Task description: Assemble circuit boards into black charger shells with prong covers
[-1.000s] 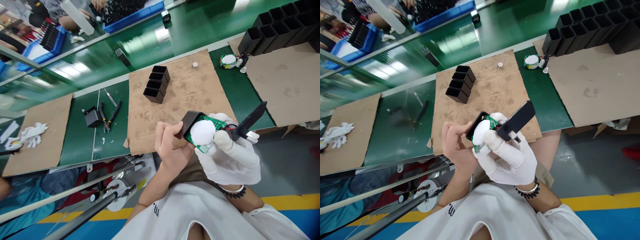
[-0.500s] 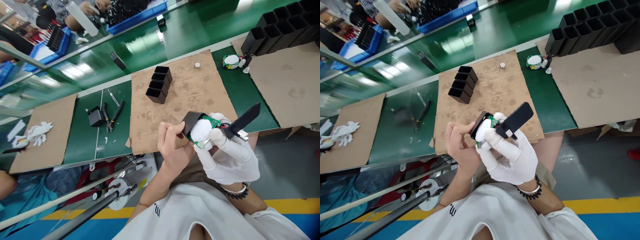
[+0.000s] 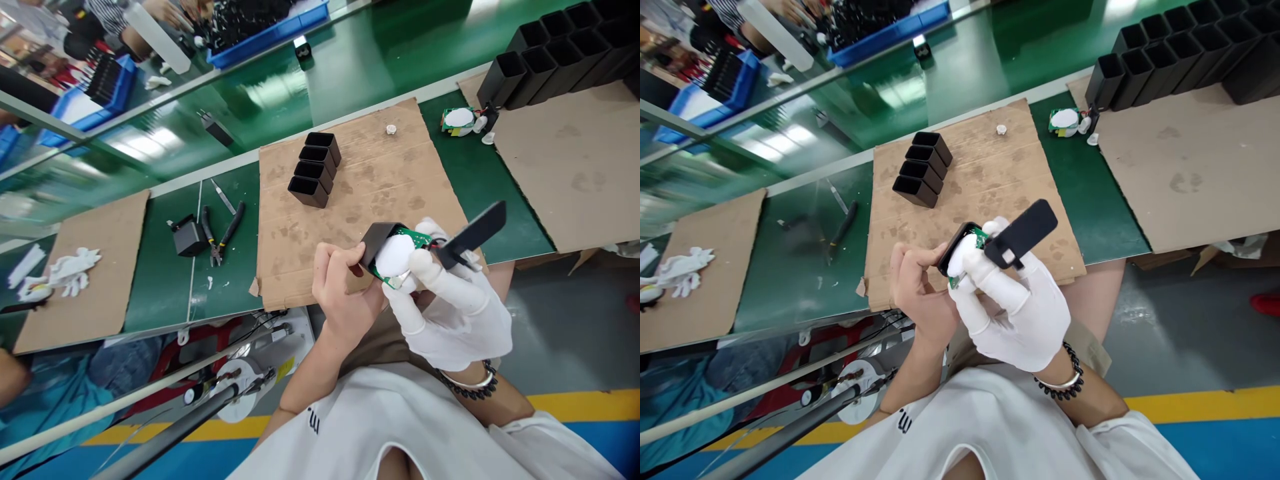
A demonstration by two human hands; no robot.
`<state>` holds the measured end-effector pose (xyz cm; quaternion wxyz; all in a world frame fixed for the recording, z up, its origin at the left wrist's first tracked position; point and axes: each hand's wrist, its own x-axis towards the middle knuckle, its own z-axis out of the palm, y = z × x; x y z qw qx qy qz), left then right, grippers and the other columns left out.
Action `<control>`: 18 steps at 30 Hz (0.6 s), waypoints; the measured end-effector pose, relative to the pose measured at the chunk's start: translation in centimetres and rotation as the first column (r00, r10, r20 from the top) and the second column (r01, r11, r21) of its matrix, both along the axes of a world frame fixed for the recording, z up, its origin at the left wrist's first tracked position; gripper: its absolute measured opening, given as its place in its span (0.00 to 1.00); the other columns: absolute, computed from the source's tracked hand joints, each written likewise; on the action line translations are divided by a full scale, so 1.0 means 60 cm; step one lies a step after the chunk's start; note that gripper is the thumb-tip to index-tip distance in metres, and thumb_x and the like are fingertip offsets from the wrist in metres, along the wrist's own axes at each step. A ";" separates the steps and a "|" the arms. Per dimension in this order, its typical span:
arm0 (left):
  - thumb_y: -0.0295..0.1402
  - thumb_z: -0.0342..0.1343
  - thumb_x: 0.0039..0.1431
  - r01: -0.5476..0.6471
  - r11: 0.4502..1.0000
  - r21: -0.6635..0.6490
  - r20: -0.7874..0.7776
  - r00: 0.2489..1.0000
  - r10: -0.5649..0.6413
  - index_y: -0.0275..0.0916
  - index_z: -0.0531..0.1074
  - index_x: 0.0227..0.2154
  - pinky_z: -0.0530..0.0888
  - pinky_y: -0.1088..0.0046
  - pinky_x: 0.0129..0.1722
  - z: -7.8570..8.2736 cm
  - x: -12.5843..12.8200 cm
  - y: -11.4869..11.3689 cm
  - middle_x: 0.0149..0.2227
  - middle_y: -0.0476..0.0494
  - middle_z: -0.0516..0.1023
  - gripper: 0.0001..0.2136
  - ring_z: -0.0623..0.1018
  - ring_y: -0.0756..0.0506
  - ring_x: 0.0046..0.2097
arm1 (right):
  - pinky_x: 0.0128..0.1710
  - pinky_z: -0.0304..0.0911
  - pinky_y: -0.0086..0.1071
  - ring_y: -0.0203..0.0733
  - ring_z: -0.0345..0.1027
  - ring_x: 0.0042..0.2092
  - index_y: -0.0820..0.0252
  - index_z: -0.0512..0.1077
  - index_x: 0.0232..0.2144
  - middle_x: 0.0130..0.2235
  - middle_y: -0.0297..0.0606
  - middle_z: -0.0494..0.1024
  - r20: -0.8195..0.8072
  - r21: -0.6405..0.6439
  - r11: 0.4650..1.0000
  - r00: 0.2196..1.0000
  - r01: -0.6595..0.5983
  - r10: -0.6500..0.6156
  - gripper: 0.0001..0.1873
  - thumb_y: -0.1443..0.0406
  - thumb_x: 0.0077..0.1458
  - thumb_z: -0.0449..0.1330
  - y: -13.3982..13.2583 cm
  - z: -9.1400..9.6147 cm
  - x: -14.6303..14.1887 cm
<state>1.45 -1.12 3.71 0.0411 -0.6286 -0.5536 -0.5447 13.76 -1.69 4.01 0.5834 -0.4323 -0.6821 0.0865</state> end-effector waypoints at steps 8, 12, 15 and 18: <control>0.30 0.61 0.60 0.035 0.980 -0.194 0.014 0.999 -0.033 0.40 0.69 0.31 0.66 0.73 0.30 -0.045 -0.010 0.011 0.29 0.51 0.64 0.06 0.67 0.49 0.30 | 0.49 0.78 0.38 0.48 0.81 0.48 0.56 0.80 0.47 0.44 0.43 0.84 0.145 -0.204 0.975 0.988 0.086 -0.057 0.11 0.65 0.64 0.61 0.014 -0.005 -0.006; 0.28 0.61 0.58 0.024 0.954 -0.300 0.020 1.000 -0.018 0.40 0.69 0.30 0.68 0.76 0.28 -0.068 -0.013 0.014 0.31 0.50 0.66 0.05 0.69 0.49 0.31 | 0.52 0.77 0.38 0.48 0.80 0.51 0.57 0.79 0.50 0.49 0.43 0.83 0.086 -0.219 0.976 0.996 0.010 0.009 0.14 0.66 0.62 0.64 0.029 -0.037 -0.005; 0.29 0.62 0.58 0.039 0.934 -0.354 0.052 0.998 -0.022 0.40 0.67 0.28 0.67 0.77 0.27 -0.069 -0.015 0.015 0.30 0.50 0.65 0.09 0.68 0.50 0.30 | 0.52 0.77 0.40 0.50 0.78 0.54 0.56 0.78 0.52 0.55 0.44 0.80 0.096 -0.342 0.934 0.985 -0.100 0.140 0.16 0.65 0.61 0.65 0.038 -0.046 -0.004; 0.35 0.67 0.58 0.058 0.907 -0.418 0.070 0.997 -0.032 0.40 0.64 0.27 0.66 0.75 0.27 -0.061 -0.021 0.014 0.29 0.52 0.64 0.15 0.66 0.50 0.29 | 0.52 0.78 0.43 0.53 0.79 0.54 0.55 0.76 0.56 0.60 0.46 0.76 0.120 -0.502 0.843 0.951 -0.191 0.286 0.23 0.62 0.58 0.68 0.040 -0.034 0.001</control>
